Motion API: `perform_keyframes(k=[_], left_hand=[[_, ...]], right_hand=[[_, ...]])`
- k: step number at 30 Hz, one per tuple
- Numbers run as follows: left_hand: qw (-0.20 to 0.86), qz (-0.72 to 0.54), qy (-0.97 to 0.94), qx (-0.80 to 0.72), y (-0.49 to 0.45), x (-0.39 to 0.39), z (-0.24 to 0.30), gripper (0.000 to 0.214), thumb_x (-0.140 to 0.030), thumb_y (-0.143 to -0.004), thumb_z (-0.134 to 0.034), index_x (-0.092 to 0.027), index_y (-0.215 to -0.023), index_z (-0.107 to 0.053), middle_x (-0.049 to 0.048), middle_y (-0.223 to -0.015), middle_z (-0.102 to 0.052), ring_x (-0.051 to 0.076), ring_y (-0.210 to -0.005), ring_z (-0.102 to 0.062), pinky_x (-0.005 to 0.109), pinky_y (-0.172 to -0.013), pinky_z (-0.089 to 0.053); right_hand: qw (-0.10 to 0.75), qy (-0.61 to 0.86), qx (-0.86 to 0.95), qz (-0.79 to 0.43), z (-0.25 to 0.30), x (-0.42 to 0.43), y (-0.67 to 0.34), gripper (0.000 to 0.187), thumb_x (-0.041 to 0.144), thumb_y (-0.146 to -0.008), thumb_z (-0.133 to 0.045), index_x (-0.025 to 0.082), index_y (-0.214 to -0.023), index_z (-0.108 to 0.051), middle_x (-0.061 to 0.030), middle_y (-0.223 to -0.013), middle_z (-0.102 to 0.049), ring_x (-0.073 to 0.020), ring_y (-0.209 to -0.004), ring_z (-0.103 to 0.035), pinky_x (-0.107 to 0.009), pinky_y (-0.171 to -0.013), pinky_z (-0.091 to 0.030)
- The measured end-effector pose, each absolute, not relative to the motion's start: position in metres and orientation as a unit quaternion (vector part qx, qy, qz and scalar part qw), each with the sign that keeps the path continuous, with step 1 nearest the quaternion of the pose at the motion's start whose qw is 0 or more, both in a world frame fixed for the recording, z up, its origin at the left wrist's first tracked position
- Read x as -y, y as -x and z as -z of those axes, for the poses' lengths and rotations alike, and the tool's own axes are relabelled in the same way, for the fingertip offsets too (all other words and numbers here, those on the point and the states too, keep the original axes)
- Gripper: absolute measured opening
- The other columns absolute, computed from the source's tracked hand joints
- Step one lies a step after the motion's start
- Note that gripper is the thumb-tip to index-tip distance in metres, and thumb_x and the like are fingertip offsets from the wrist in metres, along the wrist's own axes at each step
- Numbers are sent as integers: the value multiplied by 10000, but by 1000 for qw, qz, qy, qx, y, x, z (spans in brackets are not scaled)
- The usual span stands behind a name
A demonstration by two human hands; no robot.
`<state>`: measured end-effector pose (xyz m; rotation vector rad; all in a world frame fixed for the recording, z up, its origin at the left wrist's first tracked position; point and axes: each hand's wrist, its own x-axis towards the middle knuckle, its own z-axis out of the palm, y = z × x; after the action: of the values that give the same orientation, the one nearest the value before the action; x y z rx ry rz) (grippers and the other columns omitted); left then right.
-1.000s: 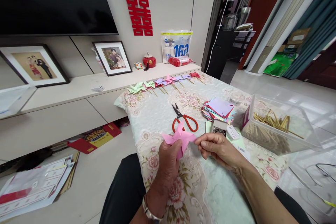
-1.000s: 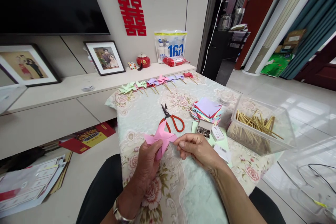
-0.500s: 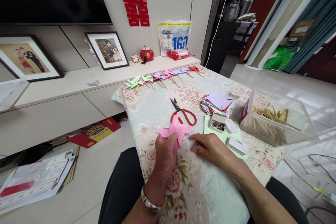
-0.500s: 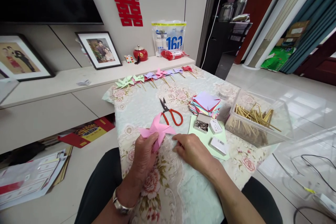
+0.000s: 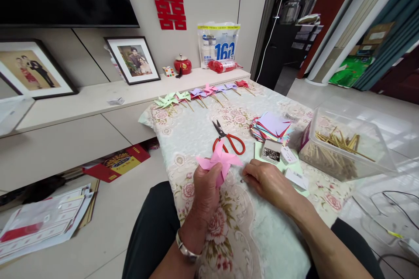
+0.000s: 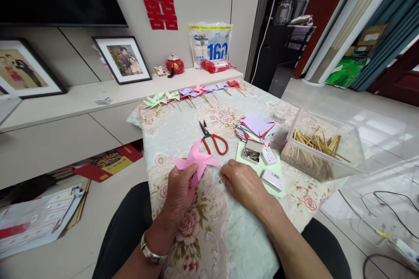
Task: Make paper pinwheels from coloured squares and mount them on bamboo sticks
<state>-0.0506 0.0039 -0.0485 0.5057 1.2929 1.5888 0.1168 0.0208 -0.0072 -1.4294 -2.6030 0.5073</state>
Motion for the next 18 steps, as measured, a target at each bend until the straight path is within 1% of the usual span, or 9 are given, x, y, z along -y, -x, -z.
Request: perform_keyframes(k=[3, 6, 10, 13, 16, 18], left_hand=[[516, -660, -191, -511, 51, -3, 48, 222, -314, -563, -734, -189, -697, -609, -35, -617, -592, 133, -579, -523, 263, -592, -447], [527, -663, -182, -500, 51, -3, 47, 216, -281, -550, -752, -176, -692, -627, -35, -612, -598, 125, -573, -506, 258, -588, -439], [529, -671, -175, -488, 50, -4, 46, 186, -257, -531, -743, -175, -651, -628, -33, -593, -595, 120, -570, -488, 253, -583, -424], [530, -674, -171, -485, 49, -4, 47, 194, -267, -533, -744, -169, -653, -628, -36, -584, -587, 117, -563, -482, 256, -584, -422], [530, -675, -167, -486, 49, -4, 46, 209, -273, -541, -753, -171, -650, -606, -52, -569, -562, 107, -553, -465, 249, -580, -415], [530, -673, -165, -488, 50, -3, 44, 217, -269, -545, -758, -171, -663, -604, -57, -577, -559, 102, -556, -462, 239, -575, -409]], right_hand=[[54, 470, 863, -178, 7, -18, -114, 166, 94, -922, -543, 182, -854, -668, -42, -863, -655, -167, -772, -627, -251, -646, -370], [45, 469, 864, -178, 9, -17, -110, 167, 80, -904, -553, 187, -866, -675, -37, -880, -660, -157, -768, -633, -250, -628, -355], [27, 466, 879, -99, 17, -14, -101, 161, 103, -899, -558, 195, -798, -642, -30, -834, -642, -161, -730, -610, -281, -586, -298], [22, 445, 894, -56, 23, -11, -95, 175, 118, -929, -538, 194, -796, -623, -41, -848, -649, -174, -757, -609, -297, -601, -297], [23, 416, 908, -42, 26, -9, -92, 177, 88, -935, -509, 184, -828, -612, -60, -877, -663, -190, -794, -613, -301, -625, -312], [27, 419, 906, -60, 23, -8, -92, 163, 73, -918, -502, 177, -830, -593, -67, -867, -664, -188, -761, -604, -298, -613, -310]])
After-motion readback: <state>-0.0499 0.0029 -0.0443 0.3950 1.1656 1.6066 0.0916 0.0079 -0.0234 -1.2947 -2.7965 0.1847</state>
